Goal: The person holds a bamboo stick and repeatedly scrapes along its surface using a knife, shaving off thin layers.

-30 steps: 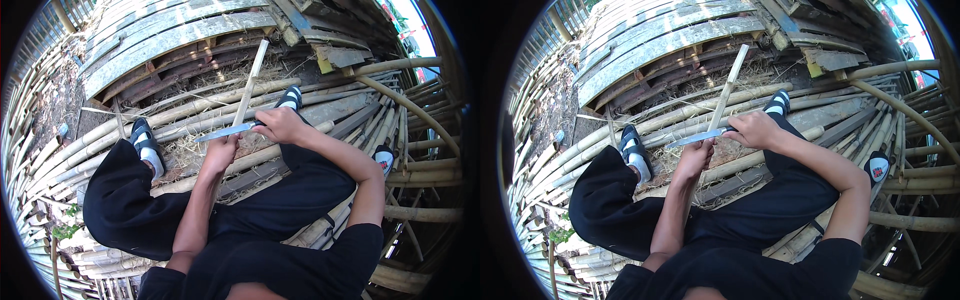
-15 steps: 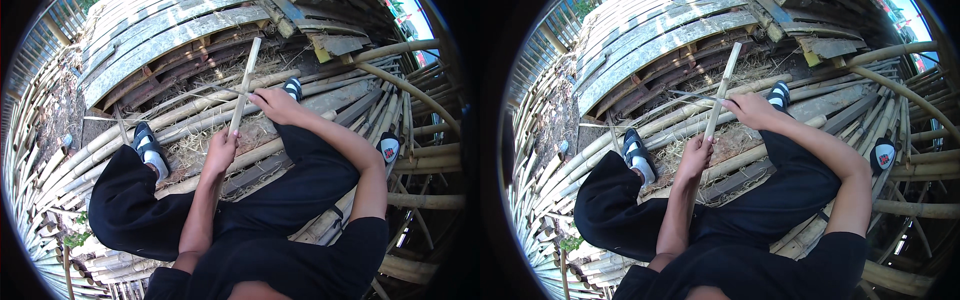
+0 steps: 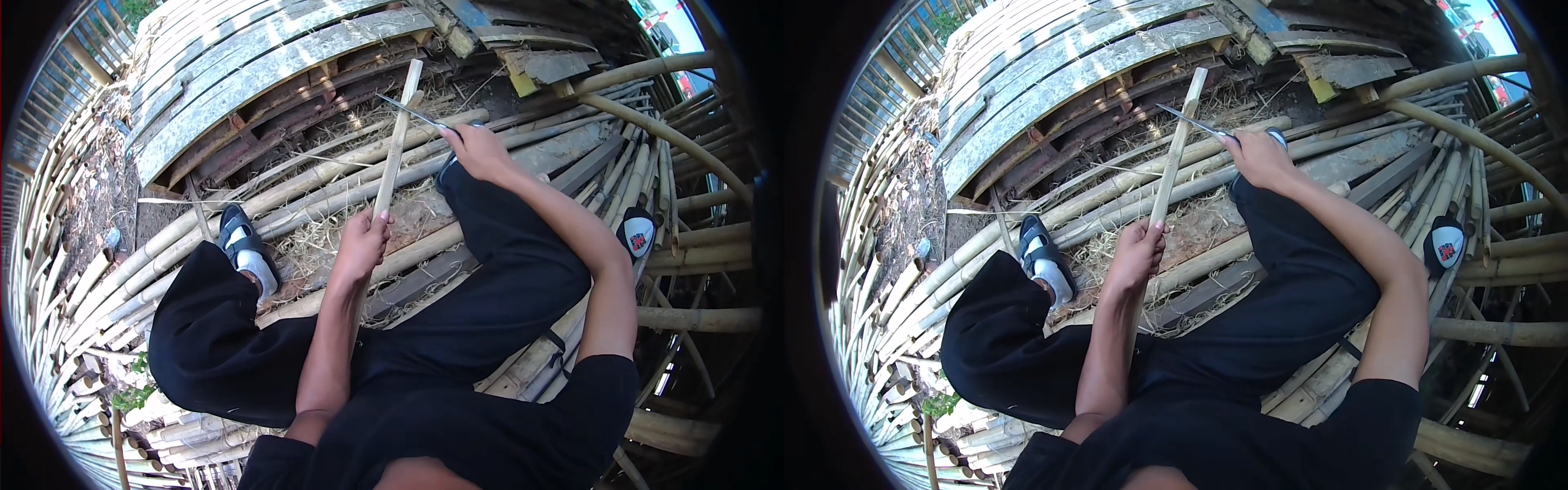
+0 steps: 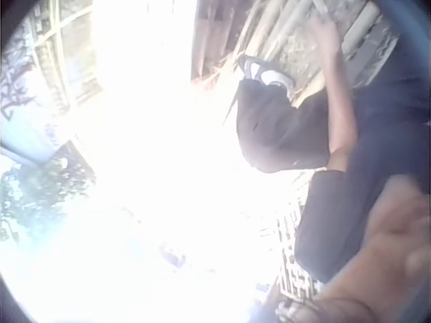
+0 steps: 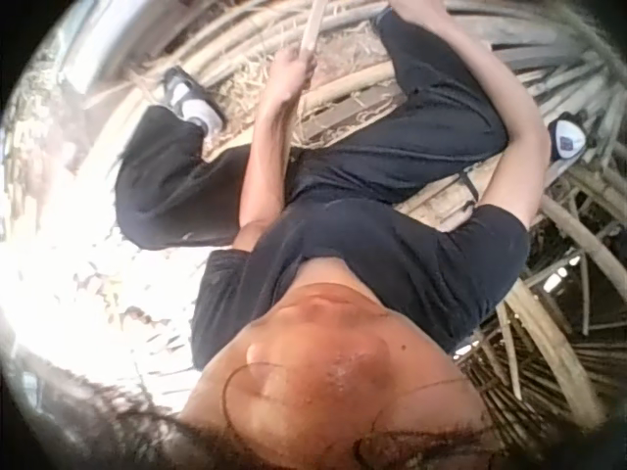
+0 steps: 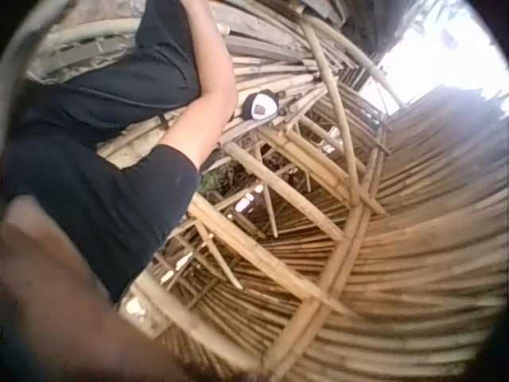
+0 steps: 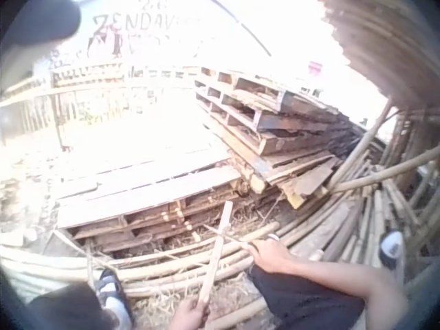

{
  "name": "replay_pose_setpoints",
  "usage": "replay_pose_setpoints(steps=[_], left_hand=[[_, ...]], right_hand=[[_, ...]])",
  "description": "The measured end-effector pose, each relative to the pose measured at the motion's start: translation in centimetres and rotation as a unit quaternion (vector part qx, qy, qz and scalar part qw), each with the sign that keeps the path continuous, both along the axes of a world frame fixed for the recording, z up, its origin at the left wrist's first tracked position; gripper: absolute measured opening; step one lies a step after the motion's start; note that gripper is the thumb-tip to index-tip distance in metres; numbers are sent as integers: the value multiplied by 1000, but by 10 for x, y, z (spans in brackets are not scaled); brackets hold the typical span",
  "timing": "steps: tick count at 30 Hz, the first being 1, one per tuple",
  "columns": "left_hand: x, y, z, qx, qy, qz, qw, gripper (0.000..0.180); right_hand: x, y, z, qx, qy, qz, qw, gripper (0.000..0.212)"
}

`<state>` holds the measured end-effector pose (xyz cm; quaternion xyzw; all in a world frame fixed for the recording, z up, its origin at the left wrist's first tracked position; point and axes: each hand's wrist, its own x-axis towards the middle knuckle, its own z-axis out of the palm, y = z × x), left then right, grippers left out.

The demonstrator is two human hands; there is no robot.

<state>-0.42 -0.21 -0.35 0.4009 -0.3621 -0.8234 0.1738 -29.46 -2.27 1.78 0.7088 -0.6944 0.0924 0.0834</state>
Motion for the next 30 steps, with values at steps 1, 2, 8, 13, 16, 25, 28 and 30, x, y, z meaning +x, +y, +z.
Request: replay_pose_setpoints(steps=[1, 2, 8, 13, 16, 25, 28, 30], left_hand=[[0, -2, 0, -13, -10, 10, 1000, 23], [2, -2, -3, -11, 4, 13, 1000, 23], [6, 1, -8, -2, 4, 30, 1000, 26], [1, -1, 3, -4, -7, -10, 1000, 23], [-17, 3, -2, -35, -5, -16, 999, 23], [4, -3, -7, -13, 7, -2, 1000, 24], [10, -4, -7, 5, -5, 23, 1000, 25], [8, -3, -2, -3, -3, 18, 1000, 24]], right_hand=[[5, -2, -2, 93, -185, 10, 978, 48], [11, -4, -5, 181, -362, 20, 914, 51], [91, 23, 21, 122, -231, 219, 940, 39], [13, -15, 23, 79, 13, 53, 995, 36], [-42, -28, 25, -19, 94, 27, 995, 47], [71, 3, 25, 202, -206, 140, 947, 48], [83, 9, 32, 200, -133, 216, 946, 42], [67, 4, 25, 131, -70, 277, 949, 38]])
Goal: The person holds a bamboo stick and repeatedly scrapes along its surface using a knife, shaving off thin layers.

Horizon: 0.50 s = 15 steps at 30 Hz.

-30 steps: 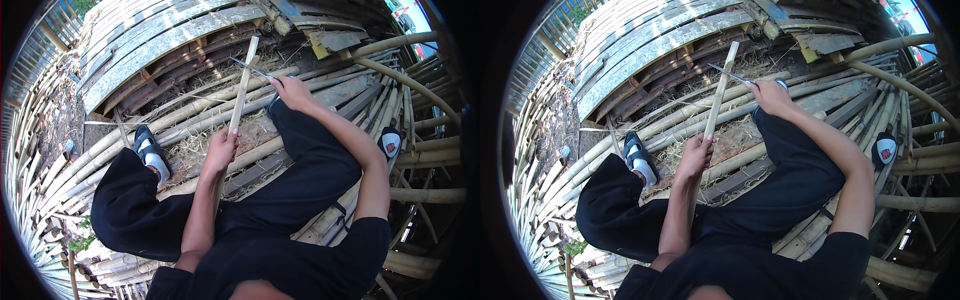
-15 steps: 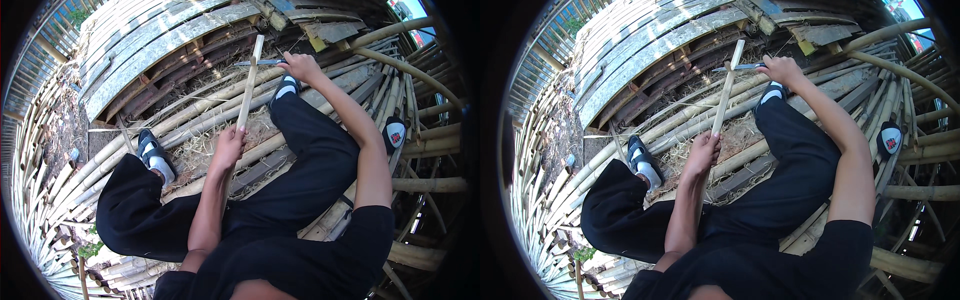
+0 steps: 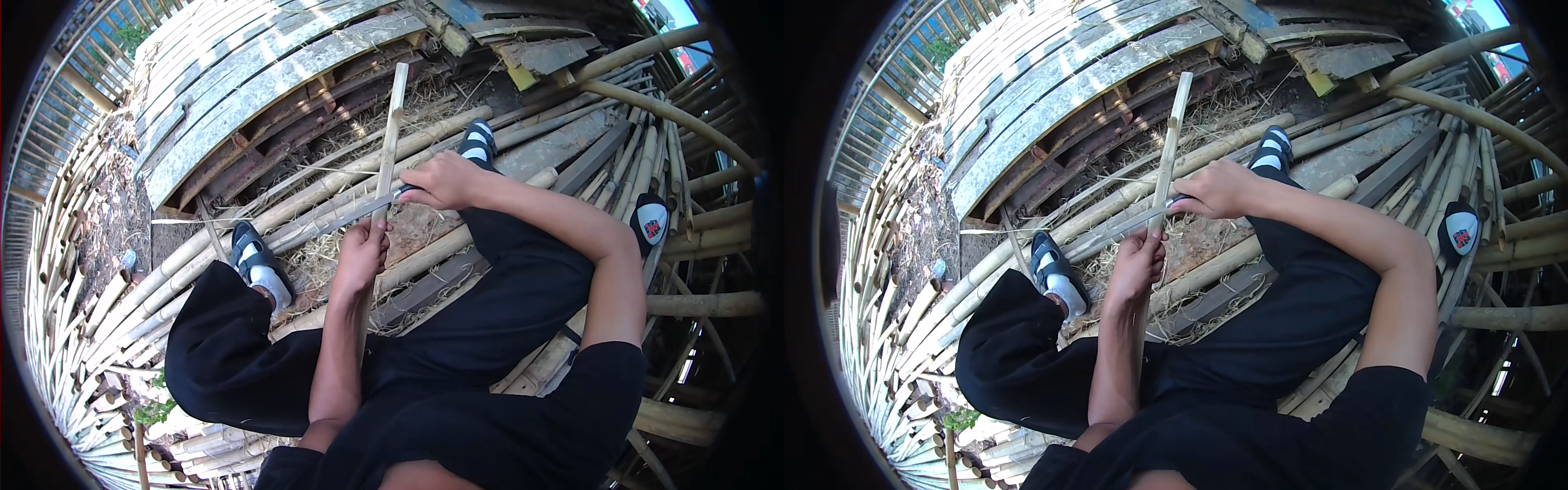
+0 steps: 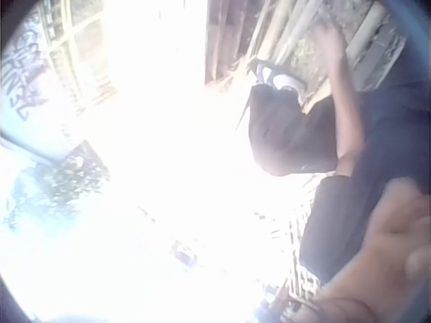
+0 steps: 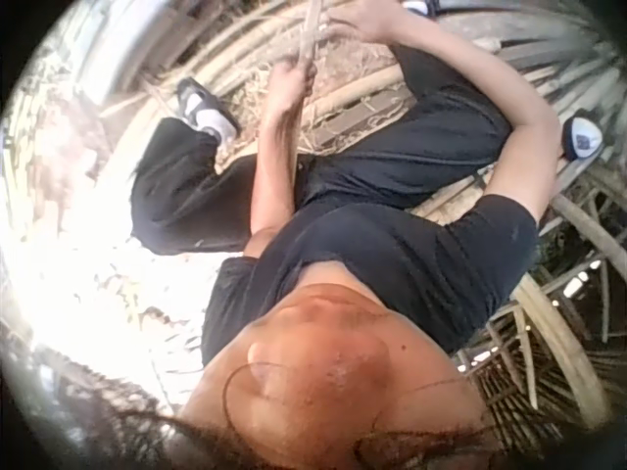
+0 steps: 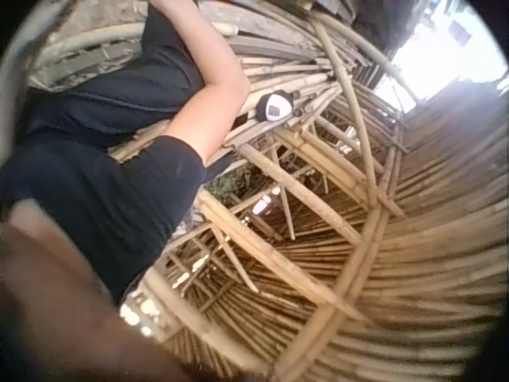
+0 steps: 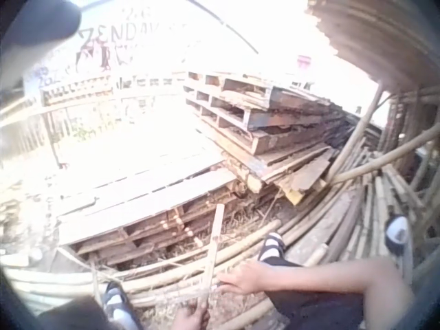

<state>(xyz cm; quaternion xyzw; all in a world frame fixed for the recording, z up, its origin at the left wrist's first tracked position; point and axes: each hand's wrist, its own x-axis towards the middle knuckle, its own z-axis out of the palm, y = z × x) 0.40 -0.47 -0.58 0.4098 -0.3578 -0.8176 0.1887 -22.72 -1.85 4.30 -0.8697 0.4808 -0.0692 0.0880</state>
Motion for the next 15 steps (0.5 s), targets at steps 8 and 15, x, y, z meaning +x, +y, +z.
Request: replay_pose_setpoints(steps=[8, 15], left_hand=[[-4, 1, -11, -35, -17, 8, 999, 23], [-2, -2, -6, -3, -9, 11, 1000, 23]], right_hand=[[-50, -42, -6, 216, -34, -396, 892, 59], [18, -1, -1, 100, -28, -120, 987, 51]])
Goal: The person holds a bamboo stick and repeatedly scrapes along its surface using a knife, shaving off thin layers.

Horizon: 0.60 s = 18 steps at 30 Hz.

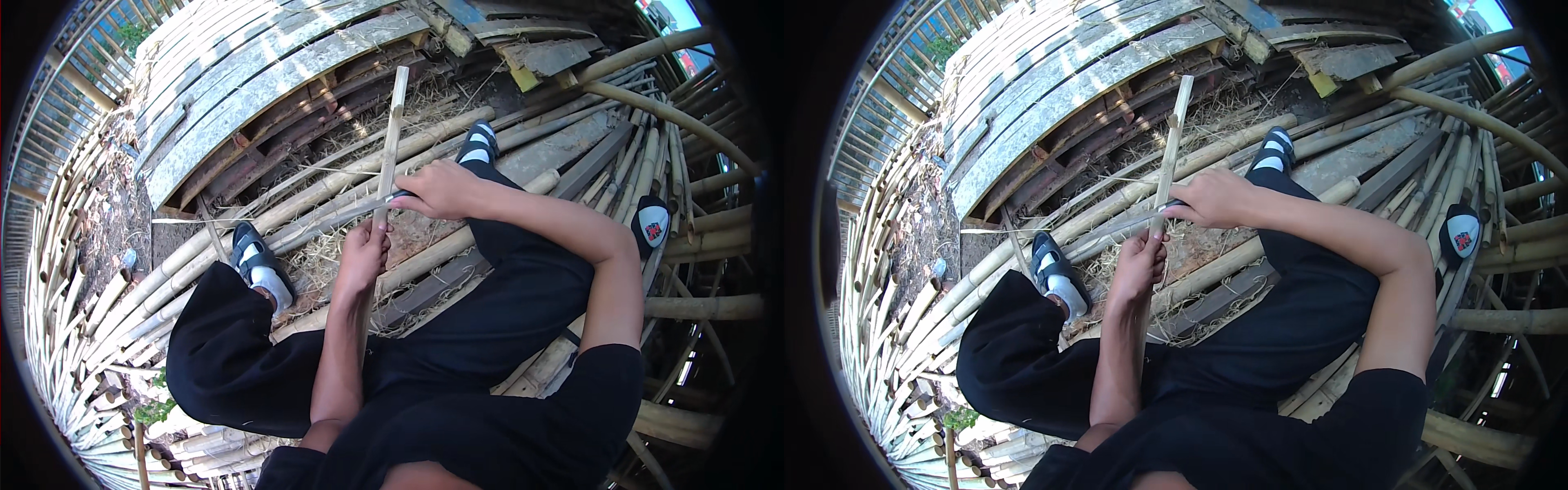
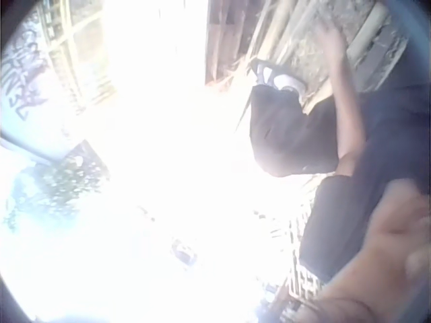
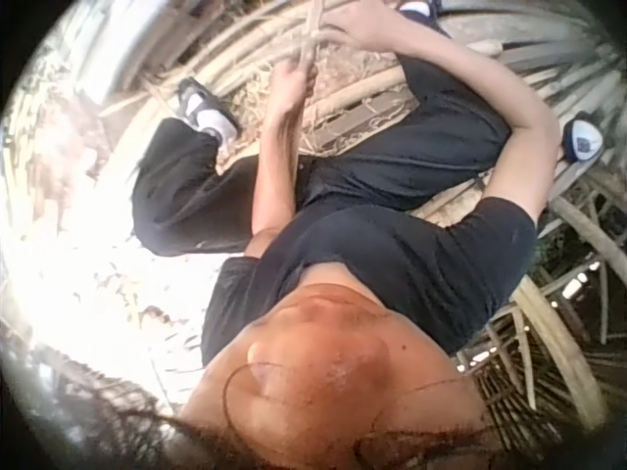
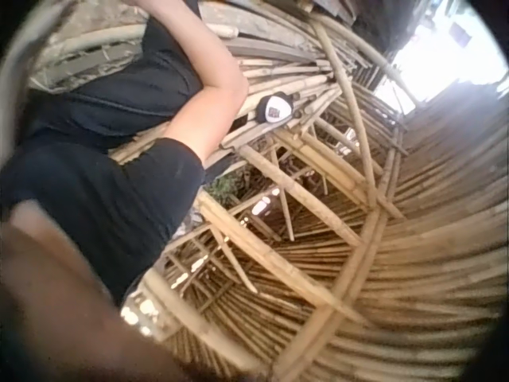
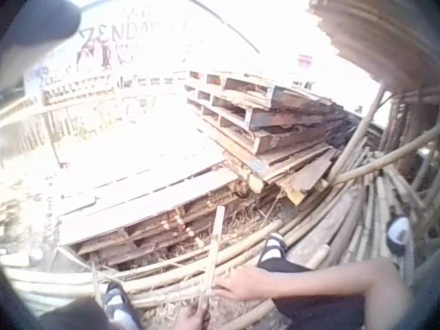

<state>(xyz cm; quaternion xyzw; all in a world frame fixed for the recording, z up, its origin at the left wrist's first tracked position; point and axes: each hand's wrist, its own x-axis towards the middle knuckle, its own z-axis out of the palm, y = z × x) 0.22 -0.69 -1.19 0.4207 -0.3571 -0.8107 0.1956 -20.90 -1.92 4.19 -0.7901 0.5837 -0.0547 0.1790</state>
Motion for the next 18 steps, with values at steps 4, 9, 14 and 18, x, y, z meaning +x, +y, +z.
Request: replay_pose_setpoints(steps=[4, 9, 14, 18], left_hand=[[0, 0, 10, 14, -8, -6, 1000, 23], [-15, 3, 5, 14, 32, -48, 998, 23], [-5, 3, 1, -2, 10, -29, 1000, 23], [-3, 2, -4, 5, 26, -28, 999, 24]], right_hand=[[-8, -1, 6, -166, 55, 194, 965, 41], [-144, -43, -7, -230, 272, -124, 926, 46], [-80, -29, -16, 96, -17, -305, 947, 57], [-65, -24, -7, 170, -158, -271, 934, 51]])
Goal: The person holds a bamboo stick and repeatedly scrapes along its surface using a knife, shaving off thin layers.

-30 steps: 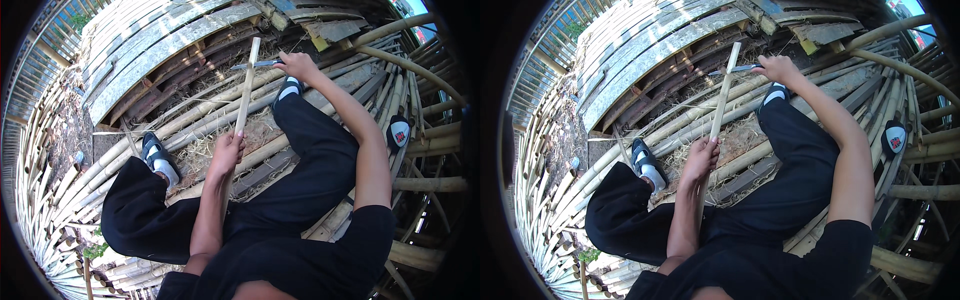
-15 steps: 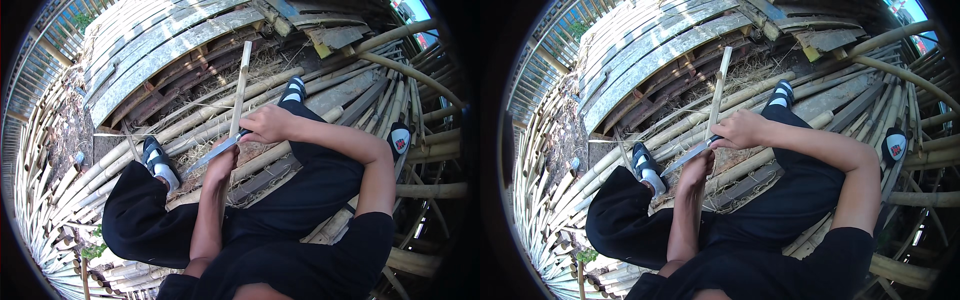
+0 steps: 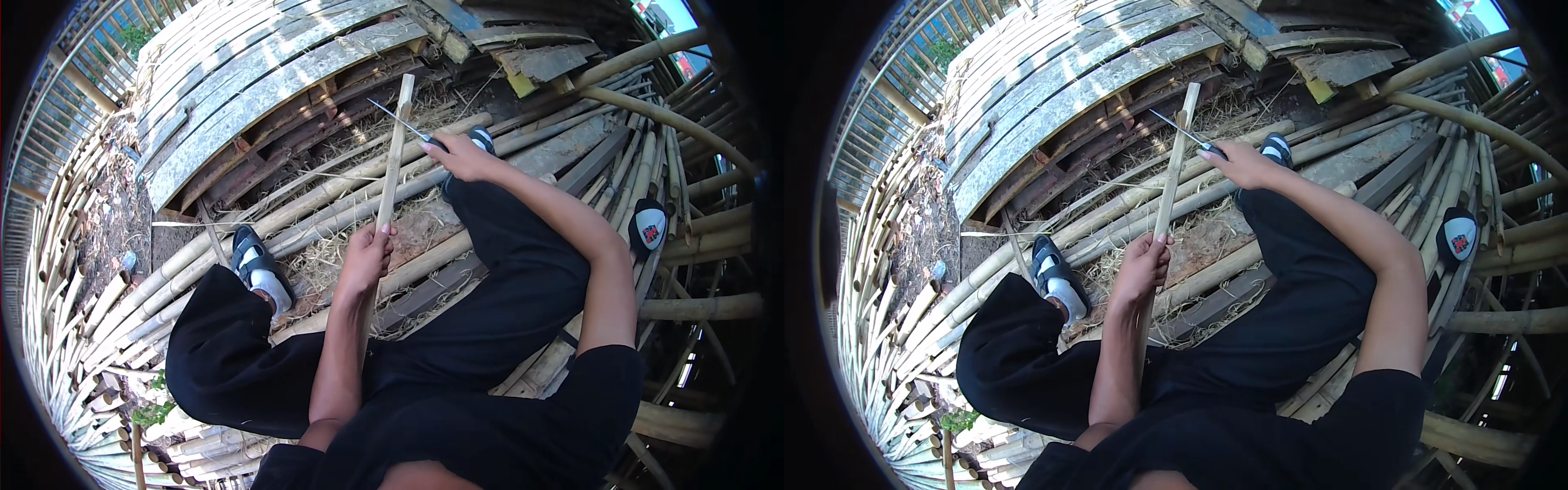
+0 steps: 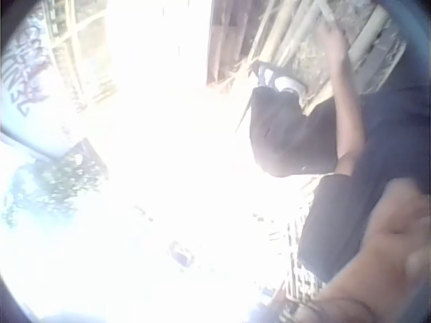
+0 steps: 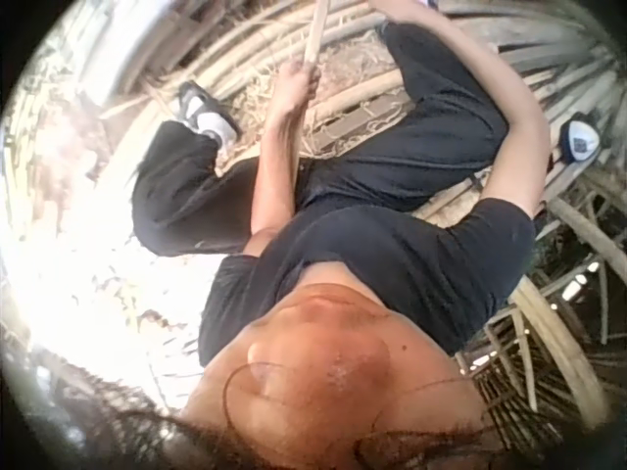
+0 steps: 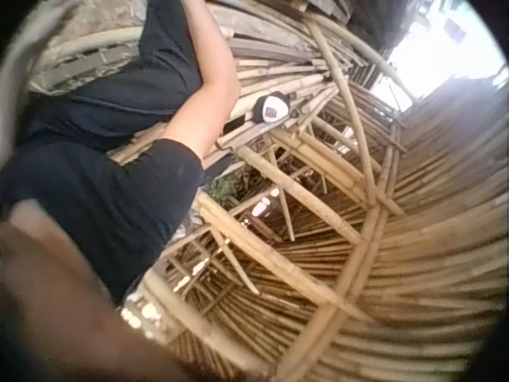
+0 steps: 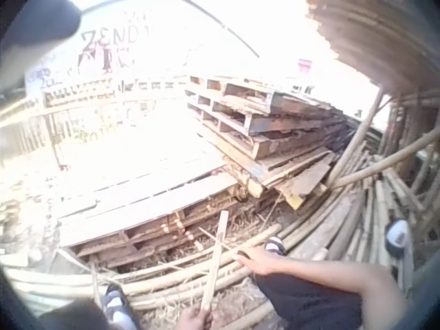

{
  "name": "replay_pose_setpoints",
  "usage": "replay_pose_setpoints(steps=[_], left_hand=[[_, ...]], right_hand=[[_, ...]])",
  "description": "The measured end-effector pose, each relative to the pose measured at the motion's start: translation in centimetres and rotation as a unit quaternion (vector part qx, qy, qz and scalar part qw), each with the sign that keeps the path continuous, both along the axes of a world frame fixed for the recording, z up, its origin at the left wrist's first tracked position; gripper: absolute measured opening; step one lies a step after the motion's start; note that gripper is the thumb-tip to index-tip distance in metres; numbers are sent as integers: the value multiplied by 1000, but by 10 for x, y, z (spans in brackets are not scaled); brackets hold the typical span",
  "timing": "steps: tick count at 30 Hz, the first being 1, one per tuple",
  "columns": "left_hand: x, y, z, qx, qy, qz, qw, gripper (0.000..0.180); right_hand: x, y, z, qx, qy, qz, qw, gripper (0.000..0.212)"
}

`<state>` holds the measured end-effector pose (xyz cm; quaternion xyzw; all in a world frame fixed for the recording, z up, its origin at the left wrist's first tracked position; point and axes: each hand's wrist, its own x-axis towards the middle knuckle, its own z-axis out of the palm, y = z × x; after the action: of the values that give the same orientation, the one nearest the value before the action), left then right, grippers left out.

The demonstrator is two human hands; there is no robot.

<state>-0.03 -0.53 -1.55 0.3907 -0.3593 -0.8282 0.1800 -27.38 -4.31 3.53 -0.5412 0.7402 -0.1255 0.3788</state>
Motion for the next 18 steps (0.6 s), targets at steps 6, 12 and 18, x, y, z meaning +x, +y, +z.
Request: replay_pose_setpoints(steps=[6, 12, 18], left_hand=[[0, -1, 5, 12, 2, -5, 1000, 24], [0, 0, 4, 9, 14, 3, 1000, 25], [-1, -2, 17, -3, -9, 5, 1000, 29]], right_hand=[[-8, -7, -2, -88, 141, 83, 983, 37], [-20, -8, -17, -103, 209, 97, 968, 35], [-13, -13, -5, -81, 132, 100, 983, 48]])
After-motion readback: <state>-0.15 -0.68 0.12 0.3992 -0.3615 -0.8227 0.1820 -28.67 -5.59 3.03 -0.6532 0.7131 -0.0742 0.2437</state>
